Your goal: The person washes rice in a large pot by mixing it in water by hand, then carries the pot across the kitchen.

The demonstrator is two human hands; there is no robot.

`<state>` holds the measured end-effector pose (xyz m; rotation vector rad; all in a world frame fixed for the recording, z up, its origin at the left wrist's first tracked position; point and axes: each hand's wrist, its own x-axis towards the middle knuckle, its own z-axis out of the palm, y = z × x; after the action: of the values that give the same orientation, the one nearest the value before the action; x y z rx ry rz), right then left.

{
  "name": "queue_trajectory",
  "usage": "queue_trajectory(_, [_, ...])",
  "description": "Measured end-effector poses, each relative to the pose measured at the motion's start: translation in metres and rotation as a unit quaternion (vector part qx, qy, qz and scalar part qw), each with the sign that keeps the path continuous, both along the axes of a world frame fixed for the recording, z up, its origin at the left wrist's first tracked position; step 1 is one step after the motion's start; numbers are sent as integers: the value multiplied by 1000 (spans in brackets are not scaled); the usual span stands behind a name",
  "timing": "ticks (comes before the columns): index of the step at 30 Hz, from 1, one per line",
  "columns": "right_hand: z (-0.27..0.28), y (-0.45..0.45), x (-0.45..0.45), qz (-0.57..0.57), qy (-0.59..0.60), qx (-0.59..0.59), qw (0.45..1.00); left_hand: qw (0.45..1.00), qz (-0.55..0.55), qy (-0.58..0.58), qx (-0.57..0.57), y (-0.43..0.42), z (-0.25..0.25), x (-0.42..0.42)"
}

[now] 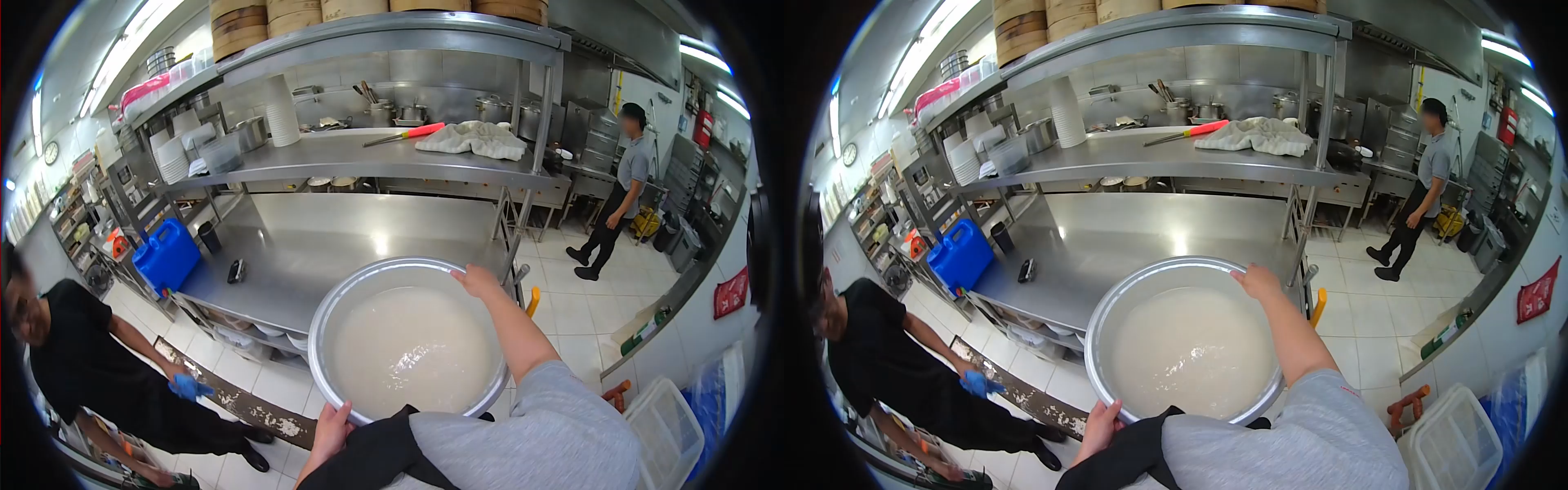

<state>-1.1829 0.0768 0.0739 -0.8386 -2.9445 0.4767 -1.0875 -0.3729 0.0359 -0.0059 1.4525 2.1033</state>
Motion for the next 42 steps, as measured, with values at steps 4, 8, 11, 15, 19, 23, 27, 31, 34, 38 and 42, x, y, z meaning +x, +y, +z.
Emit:
queue_trajectory(4, [-27,9,-49,48,68,103,991,999,25,-23,-43,19,11,-13])
queue_trajectory(8, [80,-5,-50,237,343,85,905,997,57,-50,-18,44,11,-25])
queue_trajectory(11, [177,31,-55,171,455,75,871,997,58,-32,37,56,-9,-38])
queue_trajectory(15, [200,141,-93,-5,461,385,800,999,38,-17,12,75,-4,-46])
queue_trajectory(19, [232,131,-65,66,171,247,952,990,42,18,-130,84,0,-61])
queue_trajectory(23, [220,67,32,89,125,273,950,980,60,42,-184,79,5,-87])
queue_trajectory(27, [163,66,116,84,95,170,977,964,205,21,-169,59,1,-137])
queue_trajectory(31, [81,93,148,118,-7,10,993,944,223,53,-239,55,13,-192])
queue_trajectory(34, [-7,112,153,234,227,-186,927,932,150,80,-320,56,17,-238])
queue_trajectory(38, [-94,109,153,40,435,-783,443,948,88,124,-279,64,2,-277])
queue_trajectory(42, [-89,99,119,-147,404,-808,403,967,81,84,-225,76,7,-275])
